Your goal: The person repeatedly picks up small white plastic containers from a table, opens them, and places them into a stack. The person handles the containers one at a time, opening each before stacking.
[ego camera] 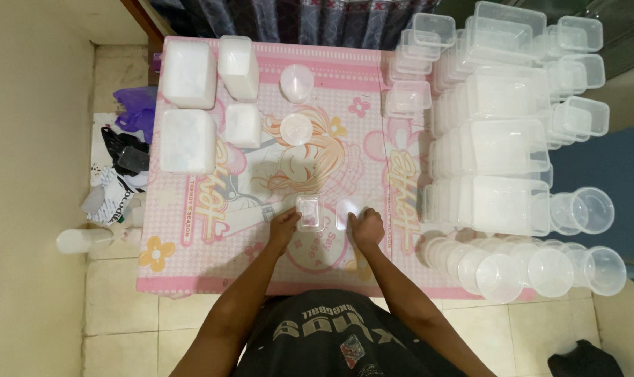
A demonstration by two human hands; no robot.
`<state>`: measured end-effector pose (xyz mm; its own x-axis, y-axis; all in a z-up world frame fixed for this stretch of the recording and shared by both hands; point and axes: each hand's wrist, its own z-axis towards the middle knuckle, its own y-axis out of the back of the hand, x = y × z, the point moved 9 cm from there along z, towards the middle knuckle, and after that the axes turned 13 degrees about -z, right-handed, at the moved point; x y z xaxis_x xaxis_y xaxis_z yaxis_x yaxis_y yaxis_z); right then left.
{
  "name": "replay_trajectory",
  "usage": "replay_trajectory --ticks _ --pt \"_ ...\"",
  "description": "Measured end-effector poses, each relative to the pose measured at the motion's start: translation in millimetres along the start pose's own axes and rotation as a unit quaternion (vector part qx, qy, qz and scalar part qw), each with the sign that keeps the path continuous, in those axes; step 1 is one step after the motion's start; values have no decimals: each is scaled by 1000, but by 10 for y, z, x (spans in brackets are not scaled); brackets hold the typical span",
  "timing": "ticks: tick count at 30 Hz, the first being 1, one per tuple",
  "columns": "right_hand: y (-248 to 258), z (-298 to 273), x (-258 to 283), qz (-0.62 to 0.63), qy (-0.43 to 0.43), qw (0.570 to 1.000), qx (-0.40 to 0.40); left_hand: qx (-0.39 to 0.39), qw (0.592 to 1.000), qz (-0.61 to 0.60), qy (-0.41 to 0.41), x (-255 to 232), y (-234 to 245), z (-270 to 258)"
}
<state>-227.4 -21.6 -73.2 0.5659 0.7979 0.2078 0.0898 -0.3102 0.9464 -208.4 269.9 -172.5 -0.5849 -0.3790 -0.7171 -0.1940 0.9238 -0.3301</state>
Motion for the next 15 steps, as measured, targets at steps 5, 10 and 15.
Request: replay_trajectory --ticks 5,10,15 --pt "276 -149 255 18 96 986 -134 -30 999 37 -12 -40 40 -7" --pt "-90 -247 590 243 128 958 80 -35 991 88 -91 -167 44 -90" --pt "-298 -345 847 265 188 939 109 -42 985 117 -121 -191 64 -139"
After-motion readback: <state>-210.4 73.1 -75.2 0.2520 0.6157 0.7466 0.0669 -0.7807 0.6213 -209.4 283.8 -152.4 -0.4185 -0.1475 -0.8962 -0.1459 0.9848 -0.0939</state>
